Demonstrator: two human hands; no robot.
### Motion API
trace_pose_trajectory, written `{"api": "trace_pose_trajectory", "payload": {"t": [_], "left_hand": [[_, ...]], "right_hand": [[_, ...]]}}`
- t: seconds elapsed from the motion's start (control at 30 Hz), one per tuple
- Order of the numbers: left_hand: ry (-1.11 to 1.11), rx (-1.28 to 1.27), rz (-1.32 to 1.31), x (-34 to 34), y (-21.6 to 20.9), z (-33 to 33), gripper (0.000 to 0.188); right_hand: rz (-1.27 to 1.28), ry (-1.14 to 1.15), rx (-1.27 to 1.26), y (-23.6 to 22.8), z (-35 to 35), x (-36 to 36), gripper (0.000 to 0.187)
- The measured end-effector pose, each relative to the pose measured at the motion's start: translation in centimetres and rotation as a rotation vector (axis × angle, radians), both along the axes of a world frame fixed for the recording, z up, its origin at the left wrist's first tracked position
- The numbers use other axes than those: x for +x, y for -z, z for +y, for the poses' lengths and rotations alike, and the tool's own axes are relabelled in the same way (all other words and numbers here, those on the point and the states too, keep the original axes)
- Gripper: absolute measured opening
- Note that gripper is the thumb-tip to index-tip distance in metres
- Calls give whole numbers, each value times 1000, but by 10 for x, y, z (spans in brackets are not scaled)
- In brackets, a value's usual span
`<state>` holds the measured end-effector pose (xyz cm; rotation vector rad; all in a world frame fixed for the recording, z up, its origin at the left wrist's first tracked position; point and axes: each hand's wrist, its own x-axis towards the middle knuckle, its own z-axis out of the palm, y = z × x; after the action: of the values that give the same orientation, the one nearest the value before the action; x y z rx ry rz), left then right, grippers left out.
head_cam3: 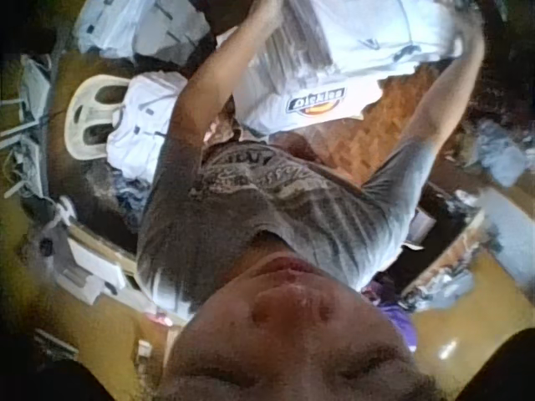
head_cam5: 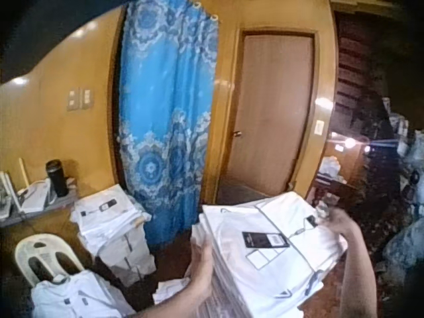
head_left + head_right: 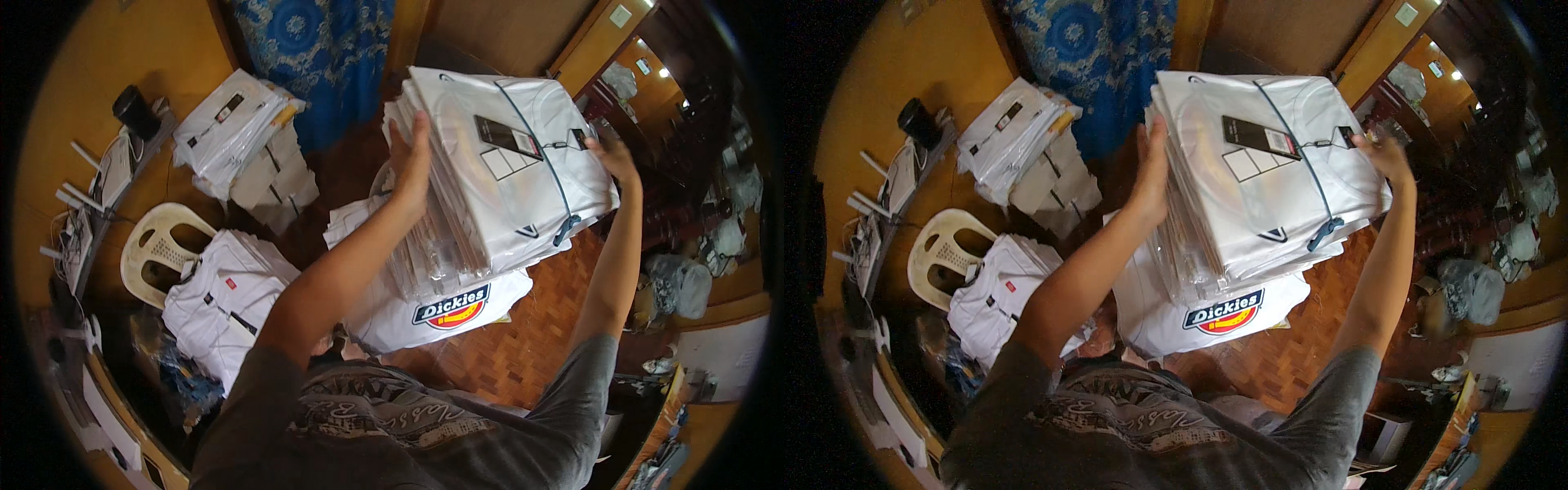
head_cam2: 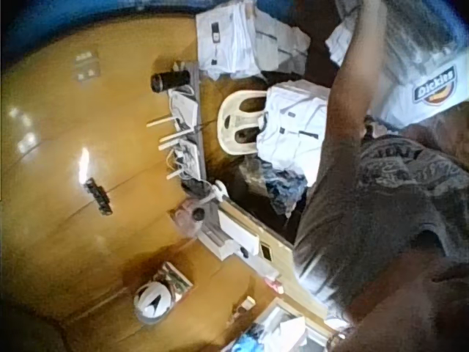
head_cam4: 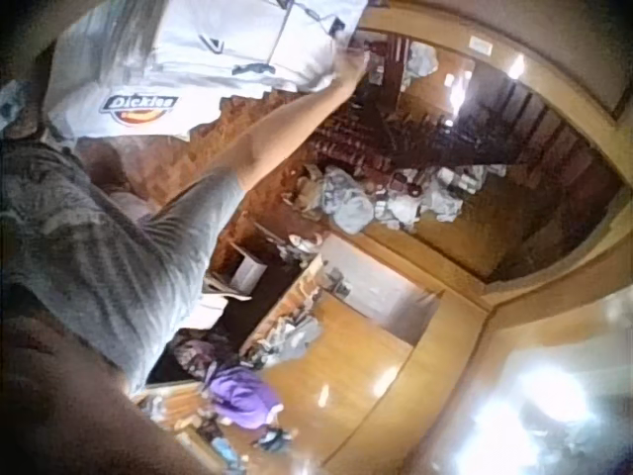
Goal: The person folds white t-shirts and places them into clear plastic bags. They then seal the bags and stack the packaged shirts on the table.
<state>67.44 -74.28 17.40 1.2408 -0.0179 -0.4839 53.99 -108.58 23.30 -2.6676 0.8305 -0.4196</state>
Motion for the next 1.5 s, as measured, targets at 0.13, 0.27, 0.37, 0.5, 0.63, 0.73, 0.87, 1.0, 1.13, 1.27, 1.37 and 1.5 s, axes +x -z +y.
{"api": "trace_pose_trajectory", "payload": {"t": [0.13, 0.27, 0.37, 0.5, 0.63, 0.73, 0.87, 1.0, 1.13, 1.27, 1.37, 1.5], "left_hand": [[-196, -19, -204, 16, 55, 52, 75], [-214, 199, -228, 3, 120, 122, 65], [-62, 445, -221, -28, 194, 173, 63], [317, 764, -333, -76, 276, 233, 62], [524, 879, -230, -142, 353, 327, 57], [381, 980, -111, -188, 346, 398, 54], [89, 1256, 250, -297, 428, 492, 44], [-282, 1022, 244, -355, 268, 496, 51], [-566, 703, 316, -456, 157, 514, 52], [-1204, 705, 208, -615, 64, 519, 46], [-1849, 1027, 478, -728, 15, 537, 31], [-1751, 1851, 1799, -887, 17, 499, 35]], "right_hand": [[-834, 117, -617, -98, 141, -61, 21], [-1500, -891, -496, -106, 240, -141, 22], [-1180, -1779, -284, -89, 328, -123, 22], [-1034, -2067, -85, -68, 382, -110, 22], [-1030, -2208, 85, -56, 407, -97, 22], [-1053, -2308, 246, -48, 422, -89, 22], [-1054, -2602, 594, -51, 472, -74, 22], [-955, -2848, 873, -27, 556, -76, 23], [-805, -3126, 1180, -17, 663, -105, 23], [-513, -3479, 1475, 1, 780, -173, 23], [-411, -3642, 1503, -9, 830, -225, 23], [-24, -3945, 1710, -10, 912, -308, 24]]}}
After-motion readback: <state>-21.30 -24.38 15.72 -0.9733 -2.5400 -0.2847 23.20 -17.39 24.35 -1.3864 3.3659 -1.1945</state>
